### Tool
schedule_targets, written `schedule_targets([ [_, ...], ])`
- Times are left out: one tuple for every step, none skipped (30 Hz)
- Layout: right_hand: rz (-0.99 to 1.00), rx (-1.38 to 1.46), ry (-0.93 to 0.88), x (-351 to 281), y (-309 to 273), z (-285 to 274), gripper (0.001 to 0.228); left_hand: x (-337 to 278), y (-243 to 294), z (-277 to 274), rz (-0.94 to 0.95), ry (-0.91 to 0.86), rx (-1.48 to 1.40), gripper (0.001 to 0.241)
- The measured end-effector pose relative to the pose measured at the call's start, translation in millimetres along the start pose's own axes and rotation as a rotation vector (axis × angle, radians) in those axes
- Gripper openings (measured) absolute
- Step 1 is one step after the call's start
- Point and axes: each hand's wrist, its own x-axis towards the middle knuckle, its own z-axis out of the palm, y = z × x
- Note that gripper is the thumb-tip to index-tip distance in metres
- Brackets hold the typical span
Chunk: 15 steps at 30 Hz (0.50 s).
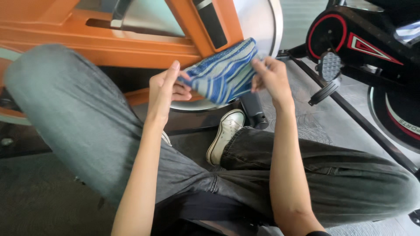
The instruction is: The person wipes the lower orange and silver parts of a stationary exercise bike using a blue and white striped cloth by hand while sitting on the floor.
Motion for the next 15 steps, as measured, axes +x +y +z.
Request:
schedule_targets([
  [-0.001, 0.001, 0.002, 1, 3, -2, 0.03, 3, -8, -1, 0.001, -0.002, 0.0, 0.053],
  [0.023, -0.137, -0.008, 2, 6, -3, 0.034, 5, -16, -2, 0.077, 0.048, 0.272, 0.041],
  [0.048, -0.273, -0.019, 3, 9, -4, 0.038, 7, -23, -4, 0.152, 0.1, 0.546, 0.031],
  [0.048, -0.272, -0.019, 2, 6, -3, 0.038, 8, -26, -4, 0.152, 0.1, 0.547, 0.031],
  [0.051, -0.447, -0.015, 0, 2, -4, 0.04, 9, -29, -3, 0.221, 0.09, 0.594, 0.025],
  [0.055, -0.623, -0.011, -1, -1, -6, 0.043, 10, -32, -2, 0.29, 0.079, 0.64, 0.023],
  [0.05, -0.625, -0.002, -10, -18, 0, 0.043, 9, -27, 0, 0.299, 0.077, 0.636, 0.023],
  [0.091, -0.536, -0.073, -18, -35, 7, 0.034, 7, -22, 3, 0.313, 0.047, 0.621, 0.018],
  [0.138, -0.444, -0.149, -30, -49, 15, 0.029, 3, -19, 3, 0.319, 0.019, 0.61, 0.016],
  [0.139, -0.443, -0.148, -32, -52, 17, 0.029, 3, -20, 4, 0.319, 0.017, 0.61, 0.016],
  [0.137, -0.46, -0.174, -34, -55, 20, 0.031, 4, -20, 4, 0.339, 0.009, 0.606, 0.012],
  [0.134, -0.476, -0.2, -37, -59, 23, 0.033, 5, -19, 4, 0.359, 0.002, 0.603, 0.013],
  [0.129, -0.474, -0.204, -32, -52, 14, 0.033, 5, -20, 2, 0.361, 0.008, 0.606, 0.013],
  [0.133, -0.573, -0.081, -28, -45, 6, 0.034, 6, -21, -1, 0.393, 0.006, 0.601, 0.014],
  [0.136, -0.671, 0.041, -24, -38, -3, 0.035, 5, -23, -3, 0.423, 0.007, 0.597, 0.017],
])
